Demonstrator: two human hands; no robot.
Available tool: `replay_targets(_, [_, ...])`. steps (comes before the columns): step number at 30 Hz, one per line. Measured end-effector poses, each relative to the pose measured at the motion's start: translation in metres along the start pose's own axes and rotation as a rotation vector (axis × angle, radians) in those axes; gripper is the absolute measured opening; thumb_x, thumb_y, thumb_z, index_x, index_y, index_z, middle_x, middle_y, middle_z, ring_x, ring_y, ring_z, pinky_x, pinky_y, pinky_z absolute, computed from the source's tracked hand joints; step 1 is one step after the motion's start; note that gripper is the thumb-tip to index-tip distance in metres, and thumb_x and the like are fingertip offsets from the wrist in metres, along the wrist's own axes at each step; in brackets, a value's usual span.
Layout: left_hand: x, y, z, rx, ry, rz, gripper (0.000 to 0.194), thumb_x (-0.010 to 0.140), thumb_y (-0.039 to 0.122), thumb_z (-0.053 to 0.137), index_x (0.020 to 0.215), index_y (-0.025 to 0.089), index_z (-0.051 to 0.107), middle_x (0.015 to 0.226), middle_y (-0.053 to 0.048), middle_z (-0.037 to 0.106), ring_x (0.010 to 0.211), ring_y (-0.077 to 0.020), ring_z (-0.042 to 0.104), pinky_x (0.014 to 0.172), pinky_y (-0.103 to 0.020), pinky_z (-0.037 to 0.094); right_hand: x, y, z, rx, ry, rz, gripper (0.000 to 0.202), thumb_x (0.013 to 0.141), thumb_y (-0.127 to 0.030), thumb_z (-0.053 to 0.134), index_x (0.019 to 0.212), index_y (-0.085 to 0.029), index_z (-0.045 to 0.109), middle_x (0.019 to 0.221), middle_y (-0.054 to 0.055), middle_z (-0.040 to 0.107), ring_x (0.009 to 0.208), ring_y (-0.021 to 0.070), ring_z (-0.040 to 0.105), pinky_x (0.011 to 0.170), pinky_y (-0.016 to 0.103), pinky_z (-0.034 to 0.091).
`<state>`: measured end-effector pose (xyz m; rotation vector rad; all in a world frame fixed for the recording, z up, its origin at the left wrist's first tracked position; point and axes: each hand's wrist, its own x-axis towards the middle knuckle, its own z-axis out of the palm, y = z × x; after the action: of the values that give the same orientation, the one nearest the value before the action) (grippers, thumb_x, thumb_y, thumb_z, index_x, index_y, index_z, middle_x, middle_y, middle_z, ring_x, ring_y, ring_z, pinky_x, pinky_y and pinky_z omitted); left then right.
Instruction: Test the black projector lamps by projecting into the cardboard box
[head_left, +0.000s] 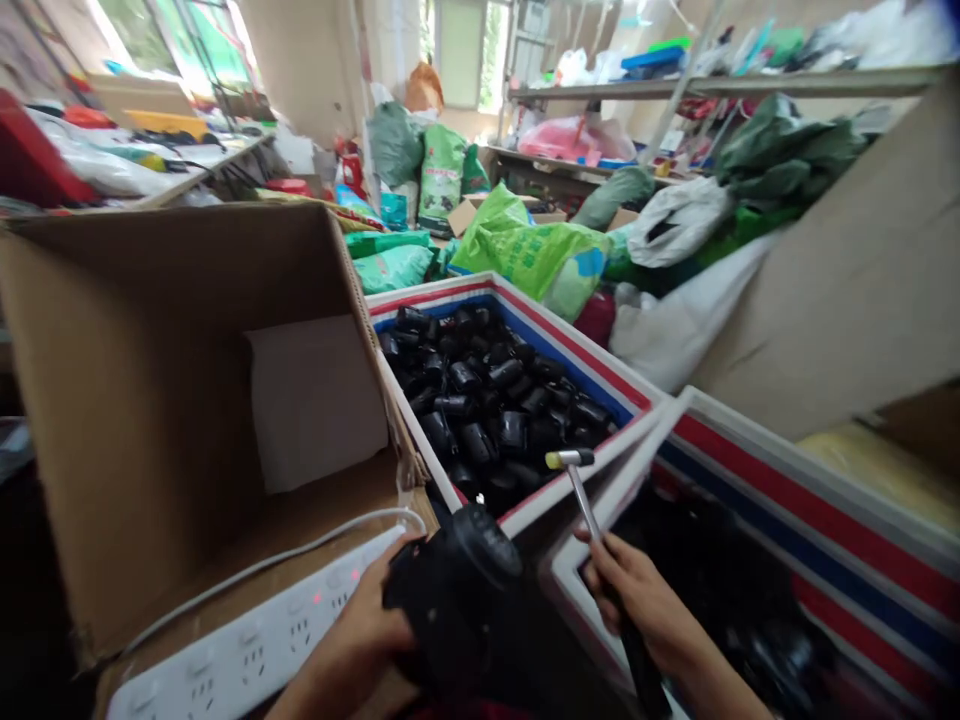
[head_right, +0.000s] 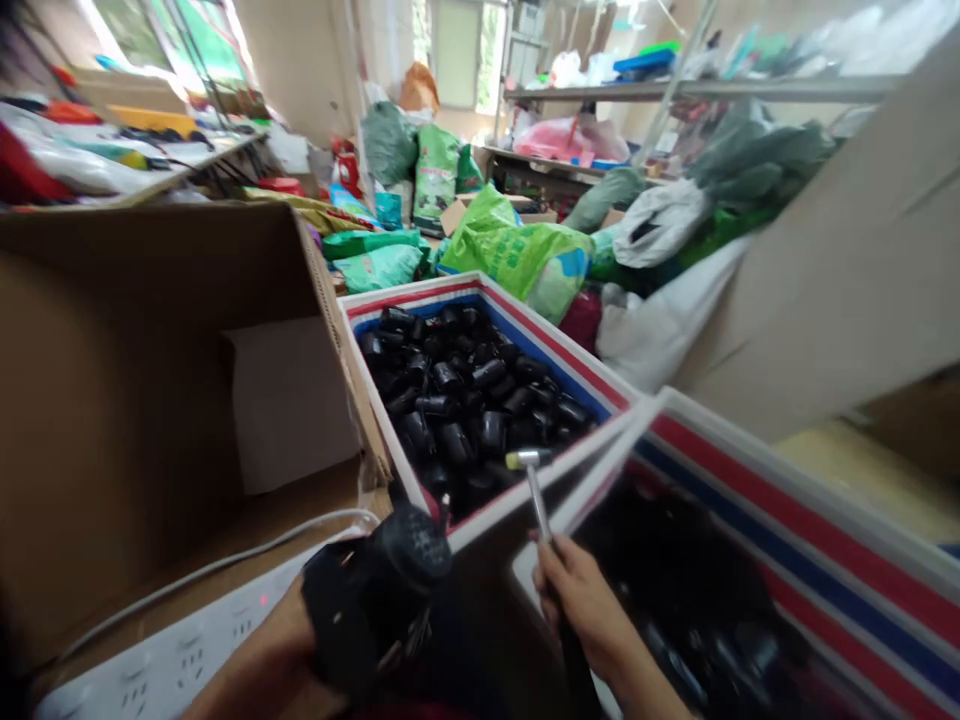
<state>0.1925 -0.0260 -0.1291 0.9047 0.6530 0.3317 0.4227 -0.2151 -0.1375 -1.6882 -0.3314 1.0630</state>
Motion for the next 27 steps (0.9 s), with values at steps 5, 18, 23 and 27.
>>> replay_targets(5, [0.005,-0.006,0.052,0.1,-0.129,-0.155,0.055,0.047,0.022,0.081,0.097,0.021,0.059,0.077,0.001,0.065,0.068,-0.0191,0.059,0.063,-0.028,0.045,-0.023,-0.011,-0.018,-0.094,0.27,-0.216,0.044,0.083,-0.058,0.05,0.104,-0.019,0.053,0.063,-0.006,0.048,0.047,0.0073,0.045,0.043,0.02,0.039])
replay_targets(18, [0.065,-0.082,0.097,0.413,-0.119,-0.206,0.05,0.053,0.03,0.081,0.095,0.012,0.064,0.077,-0.004,0.065,0.075,-0.0227,0.06,0.068,-0.031,0.045,-0.1,0.03,-0.06,-0.562,0.384,-0.257,0.035,0.091,-0.042,0.044,0.114,-0.018,0.052,0.07,-0.001,0.058,0.054,0.0129,0.057,0.056,0.027,0.051])
replay_targets(23, [0.069,-0.086,0.093,0.486,-0.119,-0.189,0.051,0.053,0.028,0.081,0.099,0.014,0.063,0.076,-0.002,0.064,0.073,-0.0202,0.059,0.065,-0.028,0.044,-0.102,0.042,-0.058,-0.781,0.487,-0.498,0.042,0.092,-0.031,0.043,0.131,-0.016,0.049,0.108,0.011,0.068,0.095,0.0229,0.066,0.083,0.034,0.054])
replay_targets(27, [0.068,-0.087,0.091,0.468,-0.131,-0.205,0.05,0.056,0.03,0.08,0.1,0.015,0.061,0.074,-0.001,0.063,0.07,-0.0192,0.059,0.063,-0.028,0.044,-0.094,0.061,-0.049,-0.89,0.337,-0.472,0.043,0.093,-0.025,0.04,0.135,-0.015,0.046,0.114,0.012,0.067,0.104,0.024,0.064,0.087,0.036,0.054])
